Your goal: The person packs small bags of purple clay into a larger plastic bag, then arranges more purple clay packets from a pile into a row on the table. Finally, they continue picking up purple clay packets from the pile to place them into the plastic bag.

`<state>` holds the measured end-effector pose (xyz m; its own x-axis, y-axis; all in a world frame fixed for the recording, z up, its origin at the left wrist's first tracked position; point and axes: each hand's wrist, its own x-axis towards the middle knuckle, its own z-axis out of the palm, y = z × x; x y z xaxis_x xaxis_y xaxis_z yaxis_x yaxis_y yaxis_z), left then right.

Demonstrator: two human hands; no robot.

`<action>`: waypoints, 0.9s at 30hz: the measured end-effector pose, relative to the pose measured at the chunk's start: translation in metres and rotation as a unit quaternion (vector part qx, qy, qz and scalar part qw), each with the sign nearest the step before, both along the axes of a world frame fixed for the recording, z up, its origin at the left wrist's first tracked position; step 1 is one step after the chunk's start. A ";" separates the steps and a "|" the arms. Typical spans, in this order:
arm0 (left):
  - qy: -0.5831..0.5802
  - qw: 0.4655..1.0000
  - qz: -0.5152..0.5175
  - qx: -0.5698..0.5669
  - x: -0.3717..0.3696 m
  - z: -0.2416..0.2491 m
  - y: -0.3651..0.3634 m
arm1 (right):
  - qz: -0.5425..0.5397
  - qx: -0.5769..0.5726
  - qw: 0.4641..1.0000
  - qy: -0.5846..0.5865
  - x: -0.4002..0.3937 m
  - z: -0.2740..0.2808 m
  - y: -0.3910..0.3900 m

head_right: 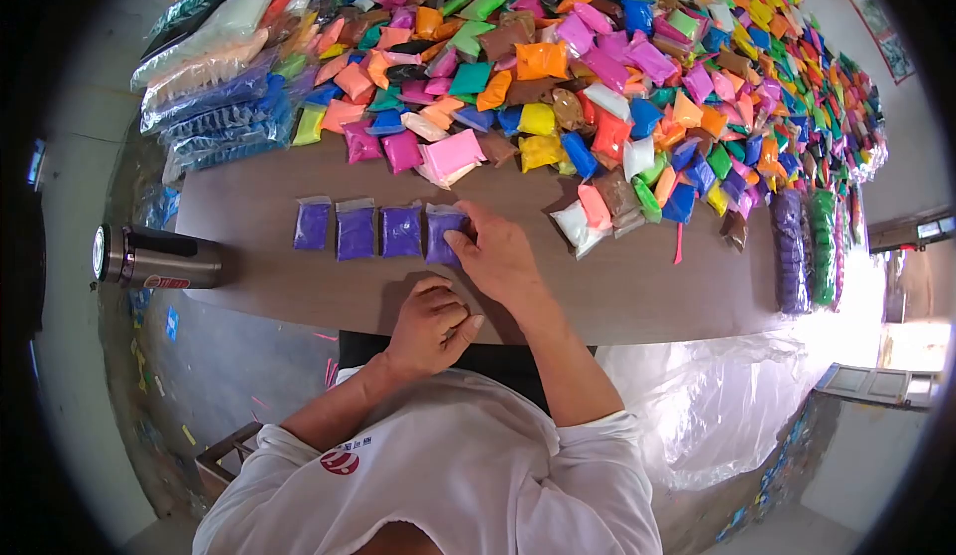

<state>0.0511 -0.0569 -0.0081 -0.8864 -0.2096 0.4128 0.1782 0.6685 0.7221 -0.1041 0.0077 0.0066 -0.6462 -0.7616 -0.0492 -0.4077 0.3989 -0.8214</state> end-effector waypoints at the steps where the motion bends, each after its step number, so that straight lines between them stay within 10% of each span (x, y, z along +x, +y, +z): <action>1: -0.001 1.000 -0.001 -0.004 0.001 0.001 0.000 | 0.004 0.024 1.000 0.015 0.002 0.004 -0.004; 20: -0.002 1.000 0.000 -0.019 0.001 0.002 0.002 | -0.053 -0.097 0.990 0.087 0.027 -0.002 -0.001; 27: 0.005 0.999 0.006 -0.036 -0.002 -0.002 0.005 | -0.264 -0.020 0.929 0.260 -0.005 0.008 0.072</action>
<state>0.0489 -0.0521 -0.0100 -0.8799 -0.1900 0.4354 0.1764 0.7204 0.6708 -0.1093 0.0792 0.0150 -0.8587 -0.3265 0.3950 -0.5093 0.6291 -0.5872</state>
